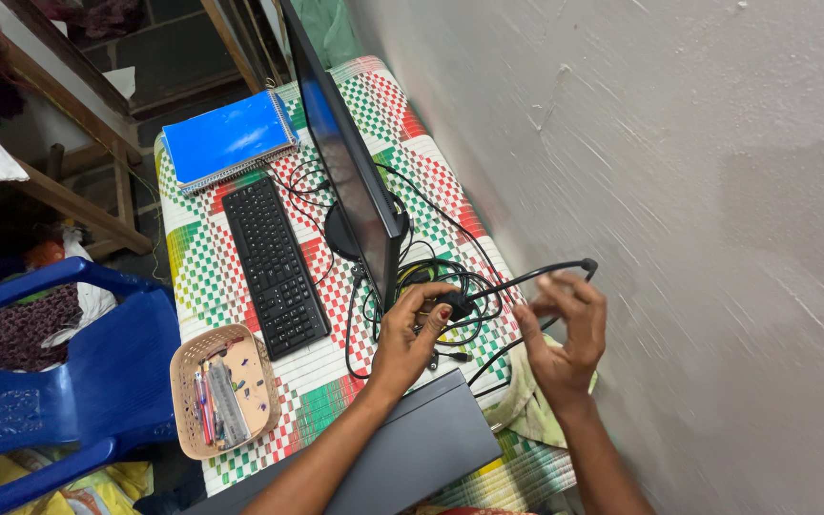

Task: The person wipes the exterior of a desktop computer tower with a cloth, then picks up a power cable and plugs it into the back of the tower.

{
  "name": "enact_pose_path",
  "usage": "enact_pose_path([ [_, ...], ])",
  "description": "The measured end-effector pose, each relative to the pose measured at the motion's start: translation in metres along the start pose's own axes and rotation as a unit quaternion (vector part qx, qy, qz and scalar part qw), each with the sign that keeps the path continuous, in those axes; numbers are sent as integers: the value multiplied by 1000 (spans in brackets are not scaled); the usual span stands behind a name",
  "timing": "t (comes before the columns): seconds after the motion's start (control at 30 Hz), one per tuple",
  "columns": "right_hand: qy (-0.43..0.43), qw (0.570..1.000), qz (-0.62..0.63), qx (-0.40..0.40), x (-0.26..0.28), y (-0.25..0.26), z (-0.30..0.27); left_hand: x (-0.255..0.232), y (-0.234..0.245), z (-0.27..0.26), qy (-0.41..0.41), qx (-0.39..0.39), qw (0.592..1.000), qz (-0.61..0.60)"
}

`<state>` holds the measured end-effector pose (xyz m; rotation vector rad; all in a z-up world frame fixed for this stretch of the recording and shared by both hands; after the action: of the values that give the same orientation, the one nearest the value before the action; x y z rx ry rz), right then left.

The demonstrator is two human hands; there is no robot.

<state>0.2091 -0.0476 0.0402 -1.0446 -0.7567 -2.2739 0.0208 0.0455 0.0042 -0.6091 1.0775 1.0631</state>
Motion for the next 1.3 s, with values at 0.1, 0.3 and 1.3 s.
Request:
enact_pose_path([
  [0.1,37,991,-127,-3,8,3,13,17,-3,-2,35,-4,997,-63],
  [0.3,78,974,-208,35,6,4,32,43,-9,-5,101,27,979,-175],
  [1.3,42,976,-136,163,-47,-17,46,19,-17,-2,118,144,939,-288],
])
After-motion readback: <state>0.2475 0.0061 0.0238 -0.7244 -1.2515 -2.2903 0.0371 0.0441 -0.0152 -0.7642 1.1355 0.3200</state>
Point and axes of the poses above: each hand's wrist, its own z-axis towards the middle knuckle, its own y-axis out of the back of the hand, x = y × z, the point moved 5 cm from there along z, towards the middle knuckle, and after that the axes turned 10 degrees about -y, right-handed, at the moved point
